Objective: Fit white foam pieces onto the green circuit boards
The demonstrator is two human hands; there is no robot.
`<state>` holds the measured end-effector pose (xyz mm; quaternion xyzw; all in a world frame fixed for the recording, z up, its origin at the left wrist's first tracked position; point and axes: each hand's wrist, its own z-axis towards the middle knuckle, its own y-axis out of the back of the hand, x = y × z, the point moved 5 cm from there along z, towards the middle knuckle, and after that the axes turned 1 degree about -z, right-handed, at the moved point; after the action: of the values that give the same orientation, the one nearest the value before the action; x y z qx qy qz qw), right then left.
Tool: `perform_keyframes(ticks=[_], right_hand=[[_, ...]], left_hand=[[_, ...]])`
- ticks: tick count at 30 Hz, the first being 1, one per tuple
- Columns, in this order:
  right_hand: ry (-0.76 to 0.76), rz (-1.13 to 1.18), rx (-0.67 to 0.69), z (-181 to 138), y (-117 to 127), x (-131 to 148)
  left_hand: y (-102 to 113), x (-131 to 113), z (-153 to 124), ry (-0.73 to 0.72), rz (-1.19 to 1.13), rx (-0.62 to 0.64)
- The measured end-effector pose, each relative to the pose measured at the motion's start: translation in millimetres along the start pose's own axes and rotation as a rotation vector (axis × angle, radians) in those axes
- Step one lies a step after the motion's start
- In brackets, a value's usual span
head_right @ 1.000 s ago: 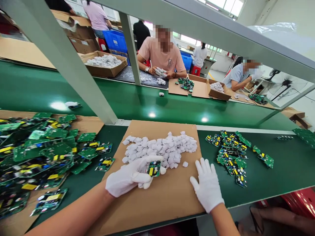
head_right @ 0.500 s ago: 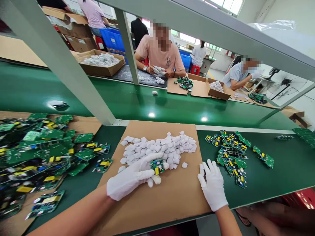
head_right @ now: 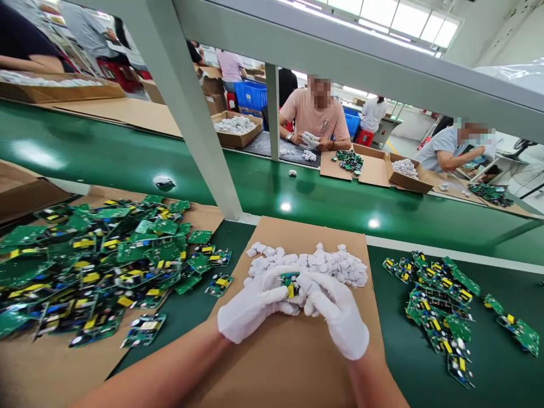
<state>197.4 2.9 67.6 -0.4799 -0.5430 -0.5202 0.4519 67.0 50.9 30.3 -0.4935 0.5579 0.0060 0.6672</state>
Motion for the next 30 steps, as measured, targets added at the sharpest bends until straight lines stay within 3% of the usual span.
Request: perform_keyframes(ticks=[2, 6, 8, 13, 19, 27, 30], right_hand=[[-0.008, 0.062, 0.004, 9, -7, -6], [-0.044, 0.111, -0.131, 11, 0, -31], [0.006, 0.077, -0.186, 8, 5, -37], [0.210, -0.058, -0.249, -4, 7, -26], [0.297, -0.001, -0.267, -12, 2, -19], [0.291, -0.280, -0.362, -14, 0, -27], [0.312, -0.381, -0.418, -15, -2, -22]], left_hand=[[1, -6, 0, -0.051, 0.002, -0.008], [5, -10, -1, -0.083, 0.066, -0.082], [6, -10, -1, -0.074, 0.096, -0.114], [-2, -9, 1, -0.031, 0.155, -0.067], [-6, -11, 1, -0.053, 0.317, -0.005], [-1, -14, -3, -0.147, 0.483, -0.190], [0, -12, -4, -0.130, 0.393, -0.174]])
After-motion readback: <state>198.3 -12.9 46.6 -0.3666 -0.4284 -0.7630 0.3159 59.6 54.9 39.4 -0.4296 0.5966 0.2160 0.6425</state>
